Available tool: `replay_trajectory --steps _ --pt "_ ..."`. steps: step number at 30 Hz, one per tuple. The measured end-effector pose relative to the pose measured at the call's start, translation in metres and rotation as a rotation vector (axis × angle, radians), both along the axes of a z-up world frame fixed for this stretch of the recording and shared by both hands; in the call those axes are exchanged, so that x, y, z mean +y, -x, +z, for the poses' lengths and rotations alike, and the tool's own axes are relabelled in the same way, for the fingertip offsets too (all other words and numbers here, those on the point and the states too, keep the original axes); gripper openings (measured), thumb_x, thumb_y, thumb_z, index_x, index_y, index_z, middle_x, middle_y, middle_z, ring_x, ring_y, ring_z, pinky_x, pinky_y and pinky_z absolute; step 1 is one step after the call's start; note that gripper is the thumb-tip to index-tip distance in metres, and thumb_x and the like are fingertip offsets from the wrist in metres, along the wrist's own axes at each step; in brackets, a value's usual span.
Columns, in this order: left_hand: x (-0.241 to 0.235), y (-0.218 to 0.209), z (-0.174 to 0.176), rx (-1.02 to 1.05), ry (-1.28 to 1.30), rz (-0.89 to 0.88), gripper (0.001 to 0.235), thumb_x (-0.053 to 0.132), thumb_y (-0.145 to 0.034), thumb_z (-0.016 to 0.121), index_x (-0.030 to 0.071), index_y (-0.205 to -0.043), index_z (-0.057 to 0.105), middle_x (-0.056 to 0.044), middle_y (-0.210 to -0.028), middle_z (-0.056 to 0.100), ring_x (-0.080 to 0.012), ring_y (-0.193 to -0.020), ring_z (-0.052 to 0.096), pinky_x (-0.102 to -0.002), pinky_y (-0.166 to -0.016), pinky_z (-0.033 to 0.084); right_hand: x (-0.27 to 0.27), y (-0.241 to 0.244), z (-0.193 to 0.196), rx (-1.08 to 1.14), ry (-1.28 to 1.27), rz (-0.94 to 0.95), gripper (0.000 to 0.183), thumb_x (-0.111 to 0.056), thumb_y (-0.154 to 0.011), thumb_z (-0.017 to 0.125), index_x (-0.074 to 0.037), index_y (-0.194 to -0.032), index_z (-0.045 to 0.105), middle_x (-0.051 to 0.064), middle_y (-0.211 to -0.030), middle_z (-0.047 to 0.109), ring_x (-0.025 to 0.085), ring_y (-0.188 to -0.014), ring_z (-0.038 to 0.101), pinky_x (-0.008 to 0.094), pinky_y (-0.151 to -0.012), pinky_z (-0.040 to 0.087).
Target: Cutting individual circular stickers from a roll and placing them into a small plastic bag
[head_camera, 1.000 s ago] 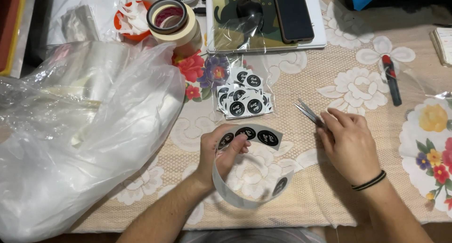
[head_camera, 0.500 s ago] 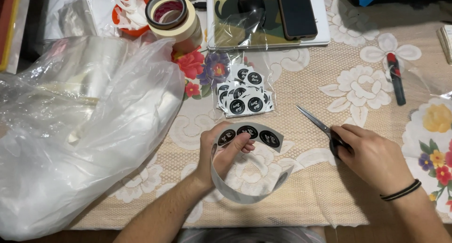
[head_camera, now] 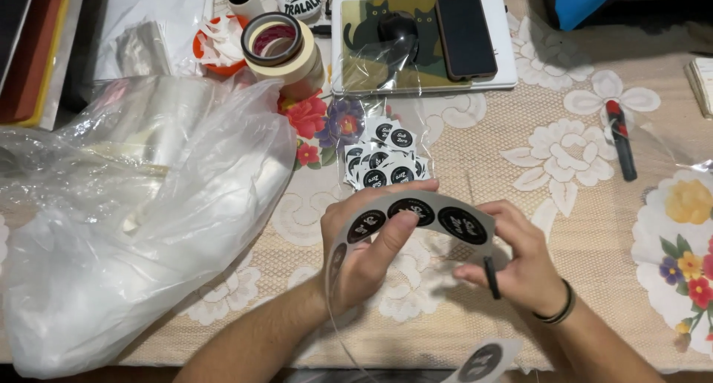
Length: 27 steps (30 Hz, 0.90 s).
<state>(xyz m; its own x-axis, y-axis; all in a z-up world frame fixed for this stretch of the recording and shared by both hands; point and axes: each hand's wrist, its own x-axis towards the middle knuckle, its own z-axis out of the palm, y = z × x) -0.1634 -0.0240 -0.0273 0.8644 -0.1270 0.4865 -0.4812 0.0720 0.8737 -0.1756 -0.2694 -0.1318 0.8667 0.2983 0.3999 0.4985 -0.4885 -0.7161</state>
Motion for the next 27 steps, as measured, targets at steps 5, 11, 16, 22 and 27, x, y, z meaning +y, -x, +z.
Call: replay_trajectory --steps 5,11,16,22,27 --pt "-0.009 0.004 0.007 0.064 -0.060 0.086 0.033 0.027 -0.099 0.055 0.002 -0.114 0.070 -0.013 -0.110 0.076 -0.0225 -0.101 0.076 -0.030 -0.091 0.059 0.043 0.004 0.011 -0.101 -0.179 0.118 0.043 -0.023 -0.073 0.085 -0.005 -0.104 0.061 0.013 -0.104 0.071 0.018 -0.082 0.079 0.027 -0.070 0.069" --pt "-0.012 0.004 -0.028 0.178 0.054 0.102 0.014 0.017 -0.092 0.067 0.003 -0.094 0.070 -0.004 -0.078 0.071 -0.0130 -0.068 0.066 -0.027 -0.063 0.054 0.068 0.003 0.037 -0.088 -0.208 0.106 0.024 -0.023 -0.077 0.080 -0.006 -0.081 0.062 0.002 -0.070 0.064 0.012 -0.061 0.061 0.024 -0.059 0.050" --pt "-0.007 0.007 -0.029 0.254 0.109 0.046 0.015 0.016 -0.093 0.066 0.005 -0.083 0.065 0.000 -0.073 0.064 -0.0108 -0.066 0.059 -0.027 -0.062 0.050 0.078 0.010 0.039 0.084 -0.306 0.109 0.024 -0.021 -0.078 0.078 -0.003 -0.080 0.062 0.005 -0.067 0.062 0.013 -0.059 0.059 0.023 -0.056 0.050" --pt "-0.002 0.006 -0.035 0.270 0.084 0.087 0.014 0.018 -0.092 0.068 0.005 -0.088 0.069 -0.001 -0.075 0.068 -0.0110 -0.068 0.062 -0.027 -0.063 0.052 0.083 0.012 0.028 -0.002 -0.289 0.093 0.029 -0.027 -0.078 0.079 -0.003 -0.086 0.065 0.003 -0.067 0.063 0.011 -0.057 0.060 0.022 -0.053 0.049" --pt "-0.002 0.006 -0.036 0.307 0.063 0.086 0.016 0.018 -0.092 0.068 0.007 -0.080 0.067 0.003 -0.067 0.062 -0.0088 -0.062 0.056 -0.026 -0.058 0.047 0.084 0.015 0.024 0.061 -0.303 0.028 0.028 -0.026 -0.076 0.080 -0.005 -0.089 0.067 0.000 -0.069 0.064 0.009 -0.058 0.059 0.021 -0.054 0.048"
